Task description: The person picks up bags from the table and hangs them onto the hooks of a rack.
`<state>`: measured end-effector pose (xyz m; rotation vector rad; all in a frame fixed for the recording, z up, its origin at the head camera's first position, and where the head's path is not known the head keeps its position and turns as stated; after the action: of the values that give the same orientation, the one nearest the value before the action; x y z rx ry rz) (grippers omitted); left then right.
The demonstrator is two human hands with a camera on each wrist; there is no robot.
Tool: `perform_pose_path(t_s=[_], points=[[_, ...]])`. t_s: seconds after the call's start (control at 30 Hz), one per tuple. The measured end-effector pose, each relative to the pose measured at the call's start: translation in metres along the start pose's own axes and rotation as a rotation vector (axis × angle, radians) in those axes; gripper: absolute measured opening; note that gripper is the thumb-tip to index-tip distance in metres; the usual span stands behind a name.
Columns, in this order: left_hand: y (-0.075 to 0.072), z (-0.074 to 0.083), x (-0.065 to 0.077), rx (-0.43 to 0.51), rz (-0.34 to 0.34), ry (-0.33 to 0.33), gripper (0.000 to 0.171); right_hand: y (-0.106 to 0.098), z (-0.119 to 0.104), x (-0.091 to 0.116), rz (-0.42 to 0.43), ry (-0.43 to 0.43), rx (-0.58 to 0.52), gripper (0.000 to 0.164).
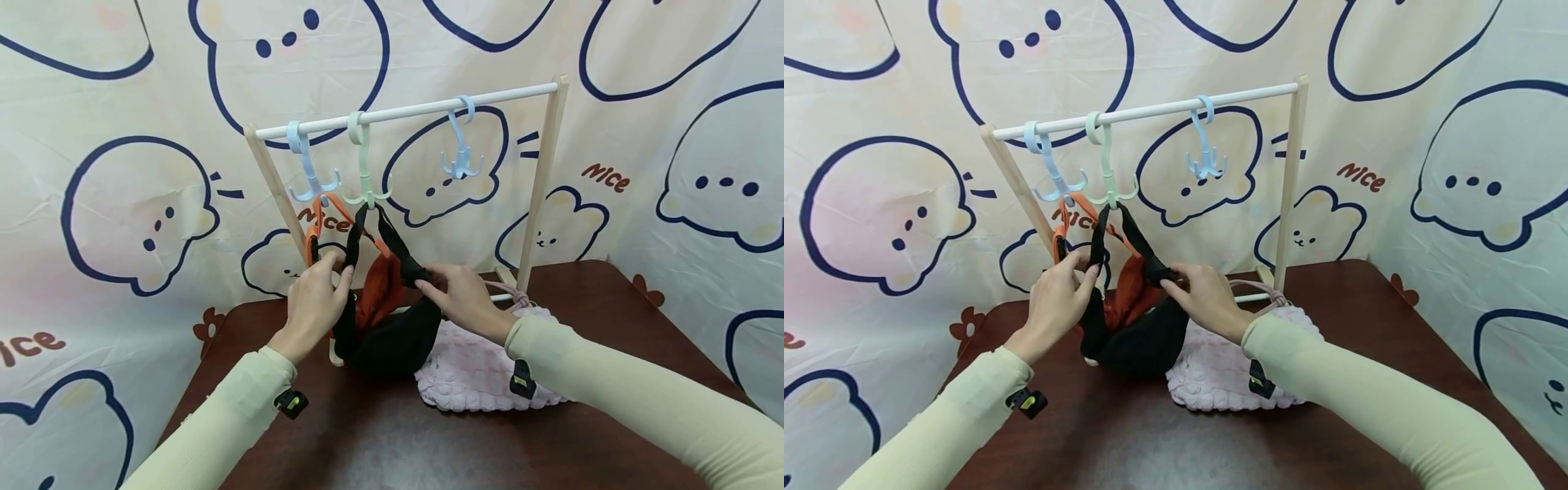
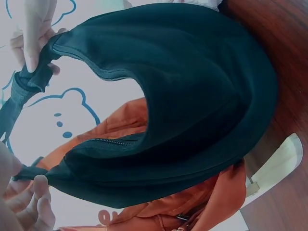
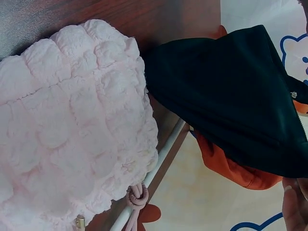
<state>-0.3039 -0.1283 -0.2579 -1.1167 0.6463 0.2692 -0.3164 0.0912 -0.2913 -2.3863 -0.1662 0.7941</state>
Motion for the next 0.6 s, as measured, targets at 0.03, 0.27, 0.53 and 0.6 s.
perform_pose_path(t_s=[0.03, 0.27, 0.53, 0.6], points=[[0.0000, -0.0005, 0.0002, 0.001, -0.001, -0.004, 0.013, -0.0004, 0.0002, 0.0000, 0.000, 0.004, 0.001, 0.021], [0.0001, -0.0033, 0.0013, -0.002, -0.004, -0.018, 0.016, -0.0021, 0.0031, -0.0002, -0.007, 0.024, -0.001, 0.021], [-0.0009, -0.0057, 0.0032, 0.018, -0.008, -0.023, 0.023, -0.0041, 0.0053, -0.0003, -0.001, 0.036, 0.023, 0.027], [-0.0012, -0.0074, 0.0036, 0.026, -0.010, -0.027, 0.027, -0.0047, 0.0061, -0.0002, -0.002, 0.043, 0.028, 0.028]])
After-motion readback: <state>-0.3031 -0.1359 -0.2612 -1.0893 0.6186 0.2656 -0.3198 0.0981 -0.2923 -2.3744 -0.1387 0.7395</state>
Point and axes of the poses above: each hand's wrist, its own x-axis away from the middle knuckle, its own y-axis out of the palm, z = x × y, the point moved 9 cm from there along -x, towards the middle knuckle, and after that the axes turned 7 degrees about -x, right-handed, at the moved point
